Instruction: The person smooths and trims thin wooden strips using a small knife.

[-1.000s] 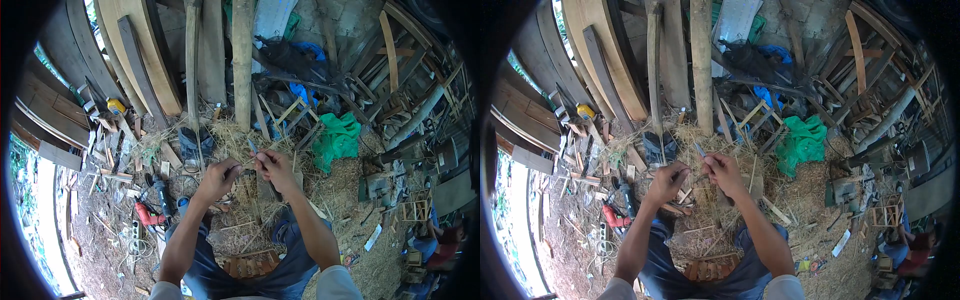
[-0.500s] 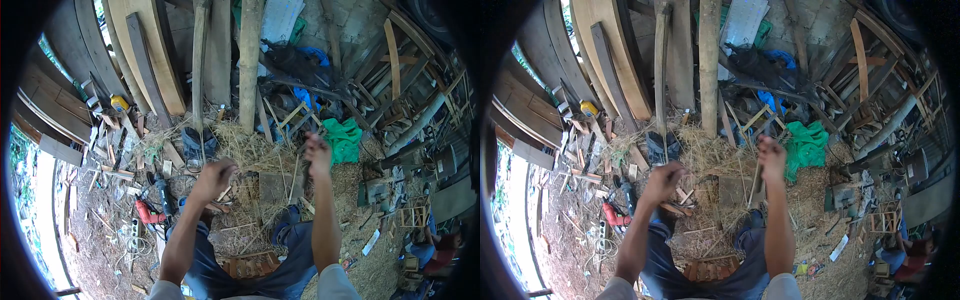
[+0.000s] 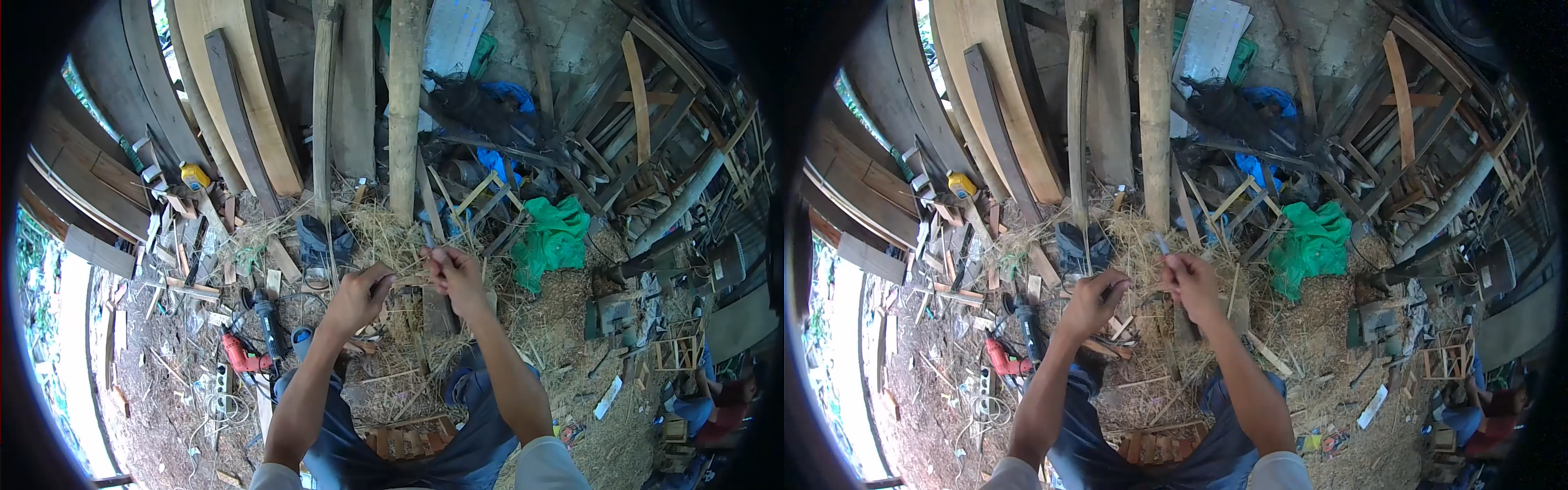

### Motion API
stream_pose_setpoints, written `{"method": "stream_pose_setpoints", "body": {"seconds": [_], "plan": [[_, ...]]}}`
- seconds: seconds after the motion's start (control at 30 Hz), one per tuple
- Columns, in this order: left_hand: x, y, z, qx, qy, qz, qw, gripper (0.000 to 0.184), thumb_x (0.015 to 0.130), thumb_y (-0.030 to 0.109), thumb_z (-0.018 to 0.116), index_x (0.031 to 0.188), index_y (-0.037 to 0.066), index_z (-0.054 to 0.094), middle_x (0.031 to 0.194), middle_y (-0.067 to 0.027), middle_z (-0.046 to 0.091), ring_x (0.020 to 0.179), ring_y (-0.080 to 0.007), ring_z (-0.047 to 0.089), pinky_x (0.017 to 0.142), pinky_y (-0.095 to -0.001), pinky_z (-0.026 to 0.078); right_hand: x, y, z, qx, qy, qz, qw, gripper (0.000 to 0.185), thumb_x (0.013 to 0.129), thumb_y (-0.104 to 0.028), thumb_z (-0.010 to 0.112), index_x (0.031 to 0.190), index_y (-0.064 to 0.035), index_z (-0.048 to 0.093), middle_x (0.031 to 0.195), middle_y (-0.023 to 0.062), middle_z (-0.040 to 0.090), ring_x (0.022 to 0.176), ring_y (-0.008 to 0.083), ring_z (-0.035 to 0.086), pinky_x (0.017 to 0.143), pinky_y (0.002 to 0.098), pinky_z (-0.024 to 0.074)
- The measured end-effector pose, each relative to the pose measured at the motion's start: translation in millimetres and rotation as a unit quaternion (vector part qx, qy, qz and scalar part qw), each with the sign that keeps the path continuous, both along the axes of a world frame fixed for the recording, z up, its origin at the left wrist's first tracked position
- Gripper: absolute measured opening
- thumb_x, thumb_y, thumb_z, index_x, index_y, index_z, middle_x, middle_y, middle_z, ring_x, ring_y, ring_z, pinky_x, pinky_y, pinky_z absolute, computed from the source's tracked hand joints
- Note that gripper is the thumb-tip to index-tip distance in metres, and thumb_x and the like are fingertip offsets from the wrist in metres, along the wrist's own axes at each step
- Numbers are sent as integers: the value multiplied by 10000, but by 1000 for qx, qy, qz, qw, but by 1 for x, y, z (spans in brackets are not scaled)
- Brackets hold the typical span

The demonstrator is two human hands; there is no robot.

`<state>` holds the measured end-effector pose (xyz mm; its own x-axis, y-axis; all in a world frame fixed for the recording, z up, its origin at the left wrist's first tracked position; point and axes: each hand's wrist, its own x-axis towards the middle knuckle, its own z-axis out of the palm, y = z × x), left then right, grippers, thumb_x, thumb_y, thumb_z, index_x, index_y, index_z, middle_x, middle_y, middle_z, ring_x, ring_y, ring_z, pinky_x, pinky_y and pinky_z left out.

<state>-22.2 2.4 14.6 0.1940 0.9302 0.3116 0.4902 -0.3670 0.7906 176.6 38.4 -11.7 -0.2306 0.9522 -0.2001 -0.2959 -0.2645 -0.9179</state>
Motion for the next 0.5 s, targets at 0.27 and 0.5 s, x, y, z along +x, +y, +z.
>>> {"method": "stream_pose_setpoints", "body": {"seconds": [0.27,0.5], "plan": [[-10,0,-2,27,0,-26,999,59,843,27,619,886,-4,594,684,-171,593,556,-329,570,532,-381,440,26,9,4,-27,18,-20,999,233,956,-198,547,1048,8,602,666,-40,501,478,19,326,419,194,243],[-5,-1,2,-47,18,-22,999,79,856,55,630,911,-2,628,779,-125,651,661,-275,640,602,-330,483,10,1,8,-40,-10,21,999,223,942,-193,571,1001,17,622,664,-10,541,481,33,351,423,199,267]]}}
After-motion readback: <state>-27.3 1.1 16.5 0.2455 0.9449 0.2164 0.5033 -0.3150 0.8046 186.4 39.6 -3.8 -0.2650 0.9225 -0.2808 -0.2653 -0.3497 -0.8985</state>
